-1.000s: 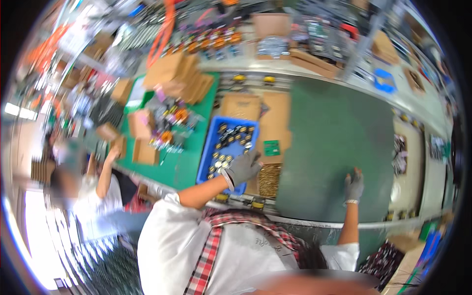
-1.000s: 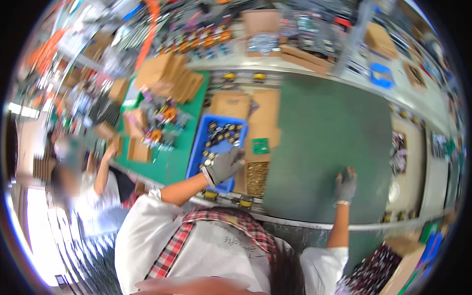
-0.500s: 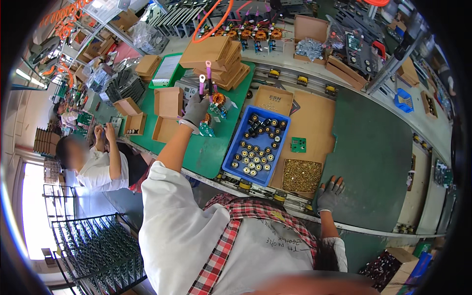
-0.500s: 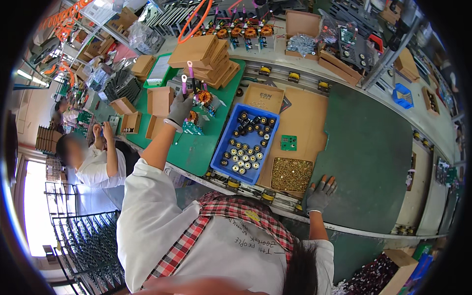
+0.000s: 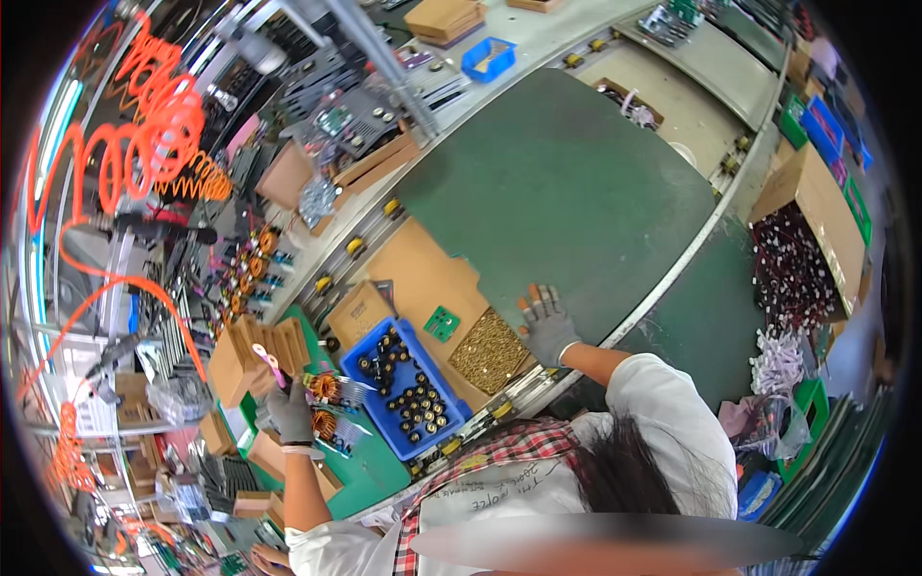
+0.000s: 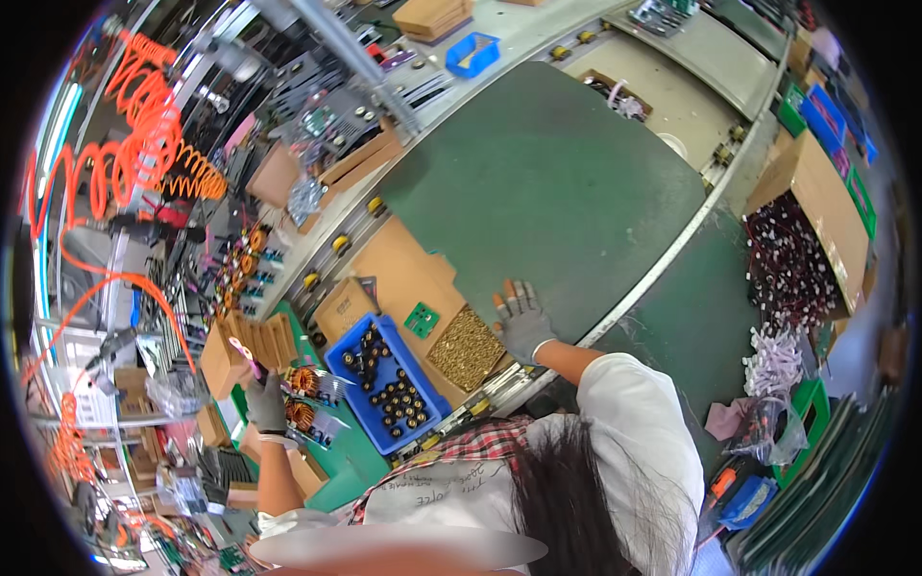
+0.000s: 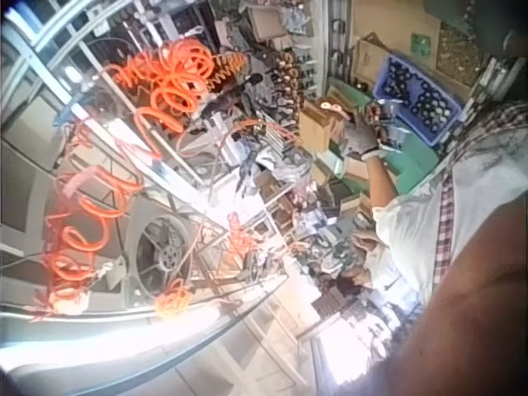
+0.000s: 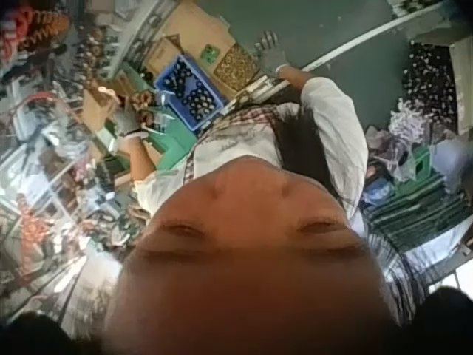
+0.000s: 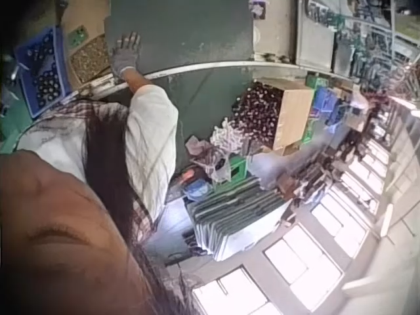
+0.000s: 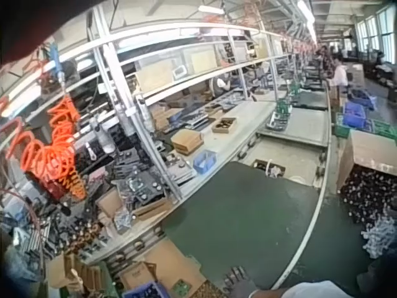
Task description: The recorder is assembling an electronic device by installing circuit boards and using a power screwdriver.
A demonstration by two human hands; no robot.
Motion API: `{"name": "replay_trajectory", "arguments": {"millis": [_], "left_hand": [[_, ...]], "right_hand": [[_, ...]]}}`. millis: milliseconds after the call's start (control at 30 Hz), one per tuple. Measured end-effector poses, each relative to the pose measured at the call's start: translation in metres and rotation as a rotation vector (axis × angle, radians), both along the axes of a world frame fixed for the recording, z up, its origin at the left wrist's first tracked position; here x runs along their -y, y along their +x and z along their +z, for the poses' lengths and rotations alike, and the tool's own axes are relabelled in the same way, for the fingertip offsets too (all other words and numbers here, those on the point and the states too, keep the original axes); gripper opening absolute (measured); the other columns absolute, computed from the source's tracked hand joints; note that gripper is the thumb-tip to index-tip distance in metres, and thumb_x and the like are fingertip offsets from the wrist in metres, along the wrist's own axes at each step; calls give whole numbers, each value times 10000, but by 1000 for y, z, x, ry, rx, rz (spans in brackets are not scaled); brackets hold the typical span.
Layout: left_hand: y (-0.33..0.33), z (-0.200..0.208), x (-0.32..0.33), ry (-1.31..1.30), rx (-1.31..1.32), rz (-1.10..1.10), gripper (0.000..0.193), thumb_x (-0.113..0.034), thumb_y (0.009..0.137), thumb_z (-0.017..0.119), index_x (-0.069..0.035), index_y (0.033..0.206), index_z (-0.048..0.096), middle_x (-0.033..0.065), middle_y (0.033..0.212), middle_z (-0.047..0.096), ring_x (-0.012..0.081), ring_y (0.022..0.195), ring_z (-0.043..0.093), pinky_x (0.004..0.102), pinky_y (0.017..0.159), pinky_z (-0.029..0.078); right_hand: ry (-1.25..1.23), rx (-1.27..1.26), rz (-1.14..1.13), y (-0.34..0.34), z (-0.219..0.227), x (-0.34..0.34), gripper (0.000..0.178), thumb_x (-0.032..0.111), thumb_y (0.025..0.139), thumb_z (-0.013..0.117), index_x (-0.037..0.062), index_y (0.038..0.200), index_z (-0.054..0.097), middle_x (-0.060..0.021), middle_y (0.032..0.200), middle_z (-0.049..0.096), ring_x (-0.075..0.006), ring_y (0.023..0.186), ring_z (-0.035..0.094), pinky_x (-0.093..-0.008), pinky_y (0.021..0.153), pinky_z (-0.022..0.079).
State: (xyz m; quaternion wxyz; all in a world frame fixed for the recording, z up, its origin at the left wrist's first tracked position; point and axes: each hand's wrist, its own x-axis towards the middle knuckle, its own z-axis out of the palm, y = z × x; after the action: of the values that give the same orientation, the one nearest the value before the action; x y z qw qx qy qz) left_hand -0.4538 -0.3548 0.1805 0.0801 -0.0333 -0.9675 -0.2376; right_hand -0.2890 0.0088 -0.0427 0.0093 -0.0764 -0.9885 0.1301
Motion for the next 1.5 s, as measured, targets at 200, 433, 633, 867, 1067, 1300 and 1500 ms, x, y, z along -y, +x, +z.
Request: {"name": "replay_trajectory", "arguments": {"millis": [200, 433, 633, 867, 1067, 1300, 1500], "left_hand": [[-47, 43, -184, 332, 340, -306, 204, -195, 781, 574, -2, 719, 552, 29, 586, 510, 115, 536, 455, 280, 498, 367], [-111, 1, -444, 71, 49, -776, 407, -393, 762, 543, 13, 743, 569, 189, 694, 574, 356, 656, 531, 410, 602, 390], [-157, -50, -606, -61, -218, -745, 353, -388, 775, 524, -46, 790, 606, 192, 763, 592, 359, 760, 562, 440, 681, 416], [-209, -91, -660, 50, -211, -724, 390, -417, 754, 553, -40, 847, 594, 166, 751, 603, 325, 732, 581, 393, 649, 429], [-184, -72, -632, -107, -192, -809, 471, -399, 700, 614, -71, 1023, 516, 149, 957, 580, 310, 885, 555, 386, 769, 425], [-176, -129, -457, -220, -314, -738, 528, -375, 725, 592, -98, 1146, 432, 151, 1108, 494, 319, 937, 529, 398, 779, 427], [-146, -145, -281, -453, 211, -700, 343, -342, 770, 520, -111, 1023, 529, 121, 998, 571, 305, 896, 552, 390, 763, 435]], "right_hand": [[-116, -65, 0, 4, -5, 0, 539, 327, 808, 401, 17, 1243, 329, -243, 1316, 220, -372, 1254, 140, -474, 1038, 45], [-201, -112, 28, 7, -4, 6, 570, 342, 790, 444, 10, 1240, 331, -253, 1301, 235, -378, 1249, 151, -493, 1031, 51], [-312, -156, 45, 3, -16, 9, 538, 327, 790, 434, -14, 1201, 366, -257, 1294, 269, -387, 1237, 198, -503, 1026, 81], [-358, -225, 58, -3, -9, 0, 498, 311, 783, 439, -10, 1162, 424, -265, 1277, 303, -371, 1212, 266, -492, 1017, 130], [-444, -175, 41, -3, -11, 1, 496, 334, 794, 432, 8, 1168, 427, -255, 1298, 274, -355, 1236, 218, -484, 1024, 86], [-424, -203, 102, -7, -12, 4, 546, 361, 745, 506, 37, 1174, 411, -228, 1269, 301, -358, 1212, 244, -490, 1016, 131], [-283, -127, 52, -6, -7, -23, 570, 372, 710, 552, 120, 1198, 401, -191, 1273, 304, -348, 1212, 245, -497, 1020, 124]]}}
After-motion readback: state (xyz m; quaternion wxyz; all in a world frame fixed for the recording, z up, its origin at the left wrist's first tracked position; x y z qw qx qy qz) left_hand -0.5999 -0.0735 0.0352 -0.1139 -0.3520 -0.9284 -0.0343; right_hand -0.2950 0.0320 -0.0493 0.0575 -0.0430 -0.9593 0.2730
